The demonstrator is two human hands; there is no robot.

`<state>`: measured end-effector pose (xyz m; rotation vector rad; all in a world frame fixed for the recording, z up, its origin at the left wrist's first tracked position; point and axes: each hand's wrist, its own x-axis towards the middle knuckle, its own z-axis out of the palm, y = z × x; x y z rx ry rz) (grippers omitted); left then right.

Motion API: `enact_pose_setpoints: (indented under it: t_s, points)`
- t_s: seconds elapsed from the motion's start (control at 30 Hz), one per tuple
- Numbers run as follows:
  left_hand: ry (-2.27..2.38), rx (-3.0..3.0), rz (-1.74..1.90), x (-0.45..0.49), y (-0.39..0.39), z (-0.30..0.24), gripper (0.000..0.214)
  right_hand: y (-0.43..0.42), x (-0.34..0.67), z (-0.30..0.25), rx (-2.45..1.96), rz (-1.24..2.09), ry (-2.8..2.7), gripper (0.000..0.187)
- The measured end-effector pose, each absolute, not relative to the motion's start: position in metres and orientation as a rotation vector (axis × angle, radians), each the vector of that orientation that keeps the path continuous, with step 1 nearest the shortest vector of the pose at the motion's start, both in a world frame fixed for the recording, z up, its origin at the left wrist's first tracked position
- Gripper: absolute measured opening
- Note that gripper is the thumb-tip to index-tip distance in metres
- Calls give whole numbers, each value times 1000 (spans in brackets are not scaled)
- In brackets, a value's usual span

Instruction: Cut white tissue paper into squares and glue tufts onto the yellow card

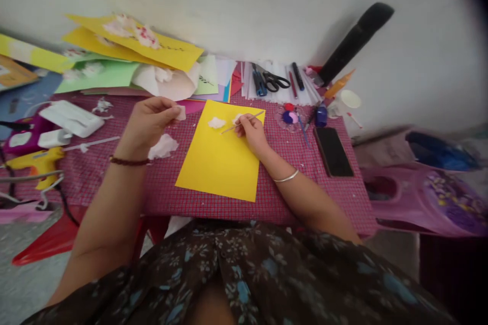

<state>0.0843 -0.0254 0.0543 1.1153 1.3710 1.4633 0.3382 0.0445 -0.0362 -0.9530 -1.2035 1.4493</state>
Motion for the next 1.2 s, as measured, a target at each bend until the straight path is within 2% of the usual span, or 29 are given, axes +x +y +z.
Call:
enact_pose_setpoints:
  t_s: [0.13,0.27,0.57,0.77,1.0,1.2]
  points:
    - [1233,854,1491,105,16,17,18,45,340,-36,-965,1446,-1223,35]
    - [1259,794,1422,100,21,-5,20,47,336,-34,-966,1458,-1286,34]
    - [1354,999,1149,110,4,0,15,55,326,-32,-1028,1488,-1329,23]
    - [1424,1388,974,126,0,1,16,56,325,-32,-1013,1492,-1292,24]
    - [1718,1515,955,142,9,-2,5,52,330,-32,-1005,1466,-1193,27]
    - [1775,1512,957,145,15,-9,7,41,336,-31,-957,1413,-1167,25]
